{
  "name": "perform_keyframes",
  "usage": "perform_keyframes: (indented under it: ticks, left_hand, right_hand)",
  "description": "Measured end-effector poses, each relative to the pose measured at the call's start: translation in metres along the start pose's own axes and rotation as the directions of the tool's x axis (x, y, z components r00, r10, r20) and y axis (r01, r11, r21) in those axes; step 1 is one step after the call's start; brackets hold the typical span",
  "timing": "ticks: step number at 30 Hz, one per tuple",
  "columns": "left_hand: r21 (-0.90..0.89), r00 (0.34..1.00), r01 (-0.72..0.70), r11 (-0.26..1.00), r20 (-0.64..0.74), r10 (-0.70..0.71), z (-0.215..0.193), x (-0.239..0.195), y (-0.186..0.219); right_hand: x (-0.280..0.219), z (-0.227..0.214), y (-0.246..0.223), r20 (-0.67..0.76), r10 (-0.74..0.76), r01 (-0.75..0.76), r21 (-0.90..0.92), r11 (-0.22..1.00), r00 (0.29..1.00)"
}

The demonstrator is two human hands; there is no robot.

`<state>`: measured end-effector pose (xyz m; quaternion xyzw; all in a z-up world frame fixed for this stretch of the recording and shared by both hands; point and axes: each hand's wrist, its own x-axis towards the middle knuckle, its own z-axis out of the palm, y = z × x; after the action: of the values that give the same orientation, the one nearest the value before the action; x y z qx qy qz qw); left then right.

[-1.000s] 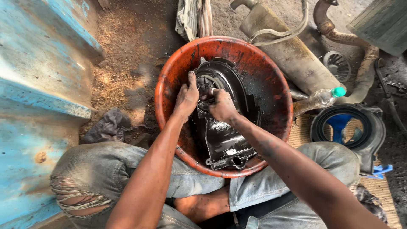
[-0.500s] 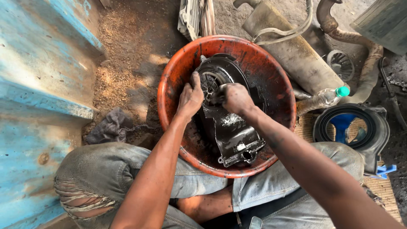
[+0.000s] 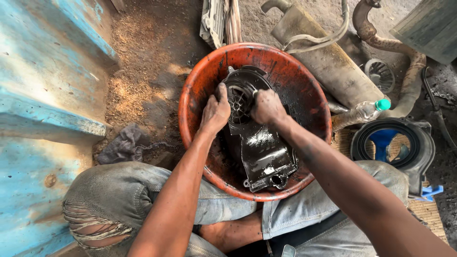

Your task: The person scrubs a metal car part, likely a turbocharger housing, with a brush and dark liquid inside a red basin. They rotate the part to clean different sides and the internal fan area, then rinse it with water from a bottle.

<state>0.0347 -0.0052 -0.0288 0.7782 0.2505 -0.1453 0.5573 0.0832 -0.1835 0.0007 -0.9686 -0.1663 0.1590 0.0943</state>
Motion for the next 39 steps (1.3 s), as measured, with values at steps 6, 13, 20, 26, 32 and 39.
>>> perform_keyframes:
  ticks: [6,13,20,26,32,39]
  left_hand:
    - [-0.021,0.999,-0.045,0.999,-0.01,0.045,0.001,0.004,-0.001]
    - [-0.004,0.997,-0.056,0.998,-0.056,0.055,0.002,0.004,-0.002]
    - [0.01,0.995,-0.083,0.997,-0.051,0.083,0.002,0.002,-0.002]
    - [0.006,0.996,-0.07,0.998,-0.061,0.07,0.003,0.005,-0.001]
    - [0.03,0.996,-0.068,0.997,-0.062,0.07,0.009,0.01,-0.005]
    - [0.016,0.997,-0.057,0.998,-0.046,0.058,0.004,0.004,-0.002]
  right_hand:
    - [0.046,0.004,-0.007,-0.374,-0.29,0.313,0.002,0.95,0.881]
    - [0.017,0.016,0.021,-0.137,-0.198,0.18,-0.132,0.975,0.97]
    - [0.036,0.029,0.012,-0.528,-0.244,0.301,0.022,0.954,0.813]
    - [0.021,0.03,0.019,-0.198,-0.237,0.219,-0.109,0.97,0.951]
    - [0.009,0.018,0.012,0.009,0.09,-0.09,0.119,0.989,0.996]
    - [0.042,0.014,0.005,-0.299,-0.207,0.21,-0.023,0.978,0.932]
